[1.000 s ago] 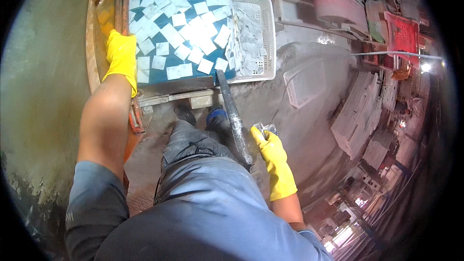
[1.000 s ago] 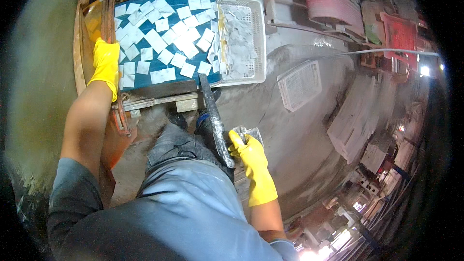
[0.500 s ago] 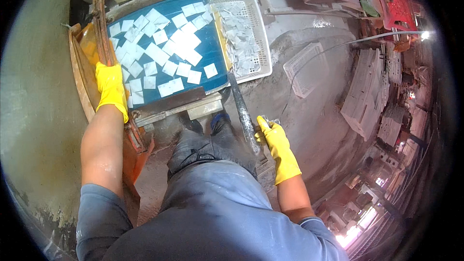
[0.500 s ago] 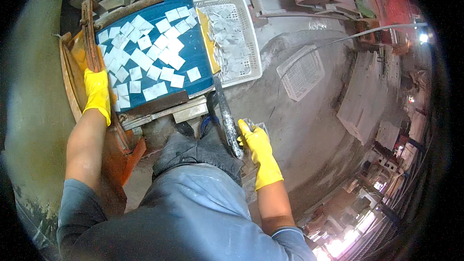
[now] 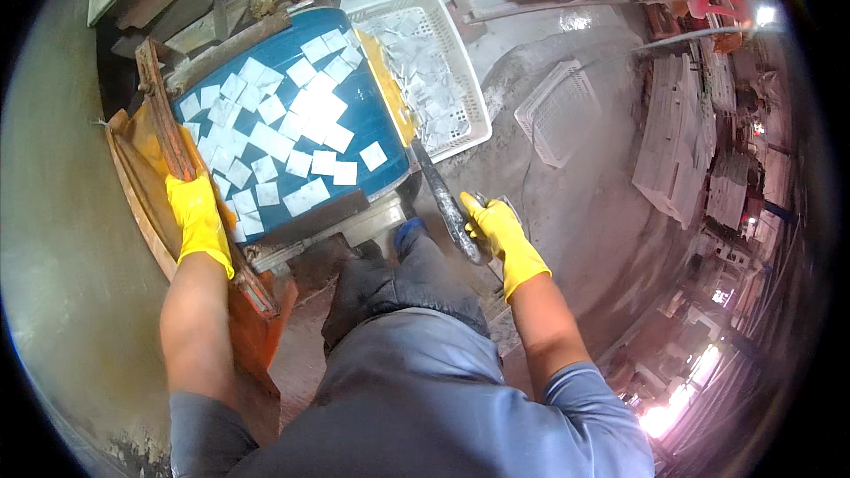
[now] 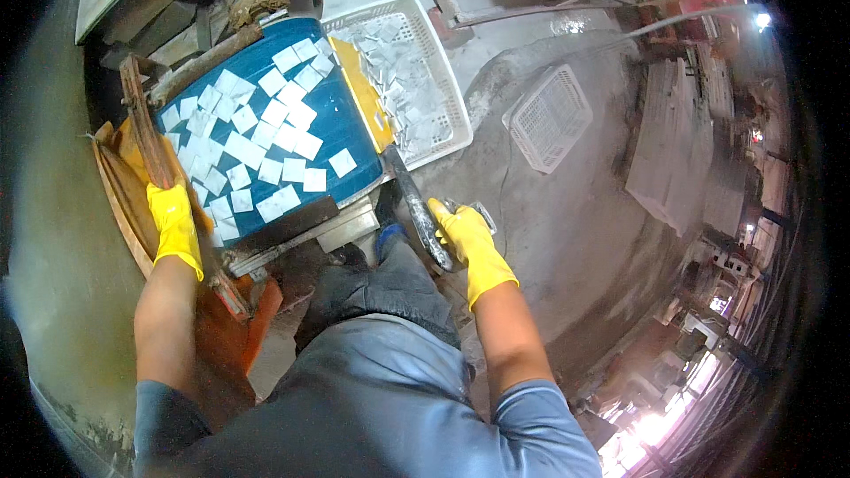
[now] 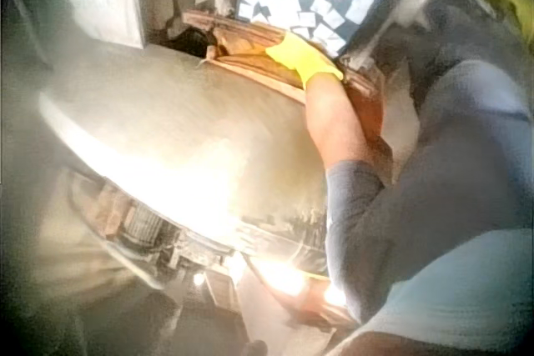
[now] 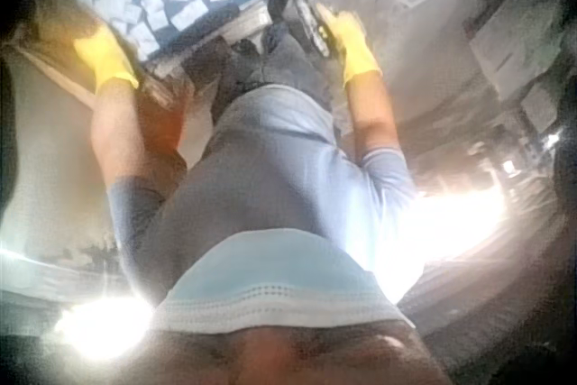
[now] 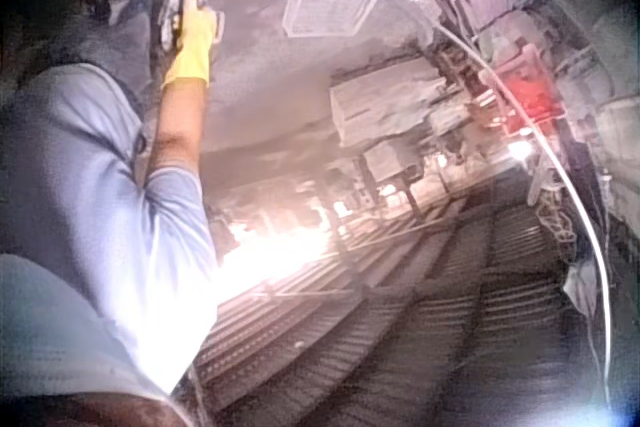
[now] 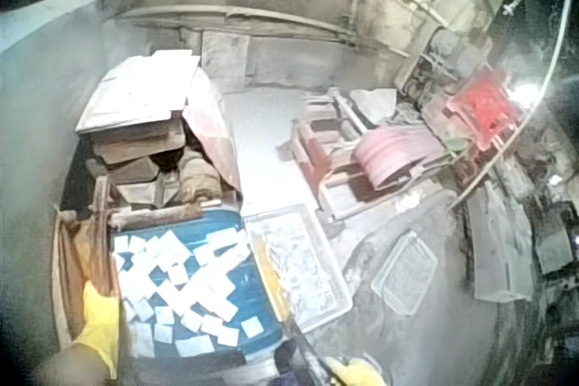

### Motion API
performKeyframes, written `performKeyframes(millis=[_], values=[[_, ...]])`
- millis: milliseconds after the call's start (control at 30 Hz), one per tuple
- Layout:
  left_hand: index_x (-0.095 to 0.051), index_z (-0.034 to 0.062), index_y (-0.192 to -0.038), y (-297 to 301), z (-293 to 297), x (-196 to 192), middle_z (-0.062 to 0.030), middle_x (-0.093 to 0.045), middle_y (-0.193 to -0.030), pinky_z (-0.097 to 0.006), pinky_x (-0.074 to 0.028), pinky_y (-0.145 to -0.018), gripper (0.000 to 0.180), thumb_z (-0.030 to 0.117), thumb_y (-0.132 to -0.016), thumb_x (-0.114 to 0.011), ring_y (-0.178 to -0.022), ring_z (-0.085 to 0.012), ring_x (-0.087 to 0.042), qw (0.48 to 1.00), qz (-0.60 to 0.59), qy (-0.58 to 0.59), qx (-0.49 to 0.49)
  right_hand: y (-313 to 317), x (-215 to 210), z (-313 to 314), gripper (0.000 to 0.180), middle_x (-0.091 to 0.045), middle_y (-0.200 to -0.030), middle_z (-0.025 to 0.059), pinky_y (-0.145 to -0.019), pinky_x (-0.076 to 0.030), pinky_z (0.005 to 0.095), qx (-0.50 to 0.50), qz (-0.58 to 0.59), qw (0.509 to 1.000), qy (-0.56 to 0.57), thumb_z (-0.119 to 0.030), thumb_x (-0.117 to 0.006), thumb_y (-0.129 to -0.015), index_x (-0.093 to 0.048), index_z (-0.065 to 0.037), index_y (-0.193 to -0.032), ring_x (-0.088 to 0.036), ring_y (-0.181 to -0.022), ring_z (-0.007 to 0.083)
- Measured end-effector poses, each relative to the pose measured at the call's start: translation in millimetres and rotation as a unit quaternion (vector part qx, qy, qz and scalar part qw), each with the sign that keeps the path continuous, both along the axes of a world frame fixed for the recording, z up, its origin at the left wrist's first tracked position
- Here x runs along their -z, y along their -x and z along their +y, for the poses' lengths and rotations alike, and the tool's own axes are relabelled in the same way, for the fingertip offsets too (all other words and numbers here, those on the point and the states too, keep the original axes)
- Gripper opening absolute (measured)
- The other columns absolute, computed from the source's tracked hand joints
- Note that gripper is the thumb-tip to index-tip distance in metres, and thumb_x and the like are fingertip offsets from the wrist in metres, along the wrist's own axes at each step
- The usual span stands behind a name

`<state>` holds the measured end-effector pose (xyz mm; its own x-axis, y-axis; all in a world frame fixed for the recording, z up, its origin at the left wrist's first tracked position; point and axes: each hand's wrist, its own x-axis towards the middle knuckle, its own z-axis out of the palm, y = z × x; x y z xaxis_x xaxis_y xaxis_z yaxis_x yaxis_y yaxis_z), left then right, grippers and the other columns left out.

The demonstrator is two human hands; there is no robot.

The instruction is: The person operates a conveyor belt machine, placing small white rectangular tiles onto the moving belt and using a metal tool to arrange them. The person repeatedly moves between the conveyor and a nearby bin to retrieve more tiles.

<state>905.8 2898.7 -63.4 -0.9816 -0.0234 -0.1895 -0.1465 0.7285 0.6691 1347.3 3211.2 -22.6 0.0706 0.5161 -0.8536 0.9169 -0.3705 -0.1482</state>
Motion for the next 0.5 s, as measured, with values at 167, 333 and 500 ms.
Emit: performKeyframes(millis=[167,333,500], values=[[-0.064,0.0018,-0.129,0,2,-5,-0.0096,-0.073,-0.101,-0.037,-0.058,-0.073,0.036,0.011,-0.096,-0.074,-0.082,-0.0232,-0.072,0.998,-0.045,-0.053,-0.005,35,1,13,0.063,-0.073,-0.080,0.0097,-0.066,-0.052,0.0393,-0.046,-0.014,0.999,-0.021,-0.063,-0.075,-0.093,-0.077,0.000,-0.092,-0.067,-0.068,0.0233],[-0.064,0.0017,-0.130,1,2,-8,-0.0098,-0.073,-0.104,-0.036,-0.058,-0.076,0.036,0.011,-0.096,-0.073,-0.086,-0.0237,-0.072,0.998,-0.040,-0.042,-0.009,69,2,31,0.073,-0.076,-0.089,0.0150,-0.070,-0.053,0.0398,-0.044,0.002,0.999,-0.010,-0.063,-0.076,-0.091,-0.073,0.007,-0.110,-0.071,-0.076,0.0252],[-0.063,0.0004,-0.131,8,-6,0,-0.0149,-0.075,-0.111,-0.039,-0.057,-0.084,0.047,0.020,-0.091,-0.079,-0.095,-0.0284,-0.073,0.999,-0.042,0.007,-0.024,83,24,44,0.072,-0.075,-0.085,0.0136,-0.066,-0.052,0.0402,-0.002,0.013,1.000,0.011,-0.064,-0.075,-0.093,-0.073,0.007,-0.107,-0.070,-0.072,0.0245]])
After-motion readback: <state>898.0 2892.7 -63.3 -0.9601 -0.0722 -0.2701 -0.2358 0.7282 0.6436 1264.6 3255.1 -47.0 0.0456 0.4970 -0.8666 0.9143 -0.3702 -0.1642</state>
